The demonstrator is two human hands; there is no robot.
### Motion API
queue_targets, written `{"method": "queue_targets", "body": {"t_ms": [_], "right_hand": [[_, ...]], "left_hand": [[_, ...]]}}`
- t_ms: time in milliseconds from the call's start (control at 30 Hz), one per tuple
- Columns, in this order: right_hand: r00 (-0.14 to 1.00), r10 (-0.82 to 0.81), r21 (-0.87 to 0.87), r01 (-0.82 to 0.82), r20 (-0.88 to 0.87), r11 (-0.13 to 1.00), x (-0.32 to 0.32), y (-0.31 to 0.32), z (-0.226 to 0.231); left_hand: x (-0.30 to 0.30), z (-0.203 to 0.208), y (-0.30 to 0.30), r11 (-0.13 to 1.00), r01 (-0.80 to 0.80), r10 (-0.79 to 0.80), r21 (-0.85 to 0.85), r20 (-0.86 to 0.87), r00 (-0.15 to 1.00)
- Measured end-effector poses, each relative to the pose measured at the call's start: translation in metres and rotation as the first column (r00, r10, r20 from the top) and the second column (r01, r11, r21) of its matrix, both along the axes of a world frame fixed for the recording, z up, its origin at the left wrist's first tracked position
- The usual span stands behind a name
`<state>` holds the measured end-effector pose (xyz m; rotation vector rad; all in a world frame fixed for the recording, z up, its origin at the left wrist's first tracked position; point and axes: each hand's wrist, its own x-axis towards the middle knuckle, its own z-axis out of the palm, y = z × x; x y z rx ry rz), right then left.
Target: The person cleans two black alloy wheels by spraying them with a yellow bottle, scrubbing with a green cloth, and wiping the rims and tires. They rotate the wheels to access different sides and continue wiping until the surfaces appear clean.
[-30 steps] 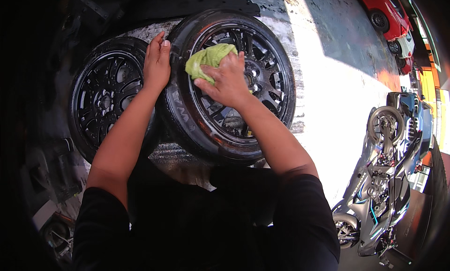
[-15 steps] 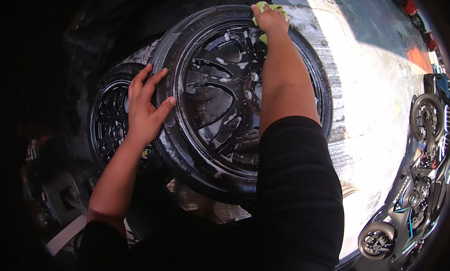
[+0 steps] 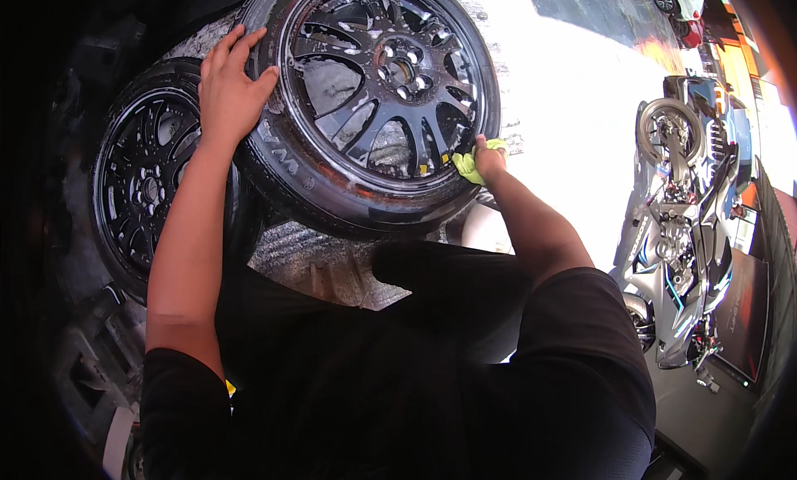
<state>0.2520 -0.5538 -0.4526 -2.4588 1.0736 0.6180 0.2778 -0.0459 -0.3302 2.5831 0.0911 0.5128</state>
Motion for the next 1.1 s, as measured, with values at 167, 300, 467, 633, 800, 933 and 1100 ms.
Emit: {"method": "queue_targets", "body": {"t_ms": [167, 300, 467, 633, 800, 933, 1100], "right_hand": [[0.975, 0.211, 0.078, -0.206, -0.062, 0.975, -0.125, 0.118, 0.084], [0.651, 0.728, -0.087, -0.730, 0.215, 0.678, -0.182, 0.203, 0.110], [0.072, 0.843, -0.208, -0.955, 0.533, 0.213, -0.094, 0.323, 0.158], [-0.044, 0.710, -0.343, -0.896, 0.702, 0.283, 0.076, 0.393, 0.118], [-0.034, 0.826, -0.382, -0.897, 0.562, 0.223, 0.270, 0.412, 0.077], [0.150, 0.812, -0.306, -0.875, 0.563, 0.374, 0.365, 0.372, 0.054], [0.666, 0.598, -0.170, -0.593, 0.446, 0.787, 0.427, 0.208, 0.002]], "left_hand": [[0.014, -0.017, 0.003, 0.996, -0.080, 0.077, 0.029, 0.082, 0.994], [0.013, -0.001, 0.002, 0.968, -0.090, 0.082, -0.234, -0.042, 0.996], [0.015, -0.029, 0.023, 0.612, 0.128, -0.020, -0.780, 0.147, 0.989], [0.005, -0.001, 0.025, 0.019, 0.083, -0.048, -0.996, 0.082, 0.995], [0.008, -0.001, 0.003, 0.982, 0.036, -0.038, -0.186, -0.007, 0.999], [0.002, 0.010, 0.005, 0.976, 0.050, -0.069, -0.211, -0.083, 0.994], [-0.006, 0.016, 0.006, 0.954, 0.108, -0.139, -0.281, -0.092, 0.986]]}}
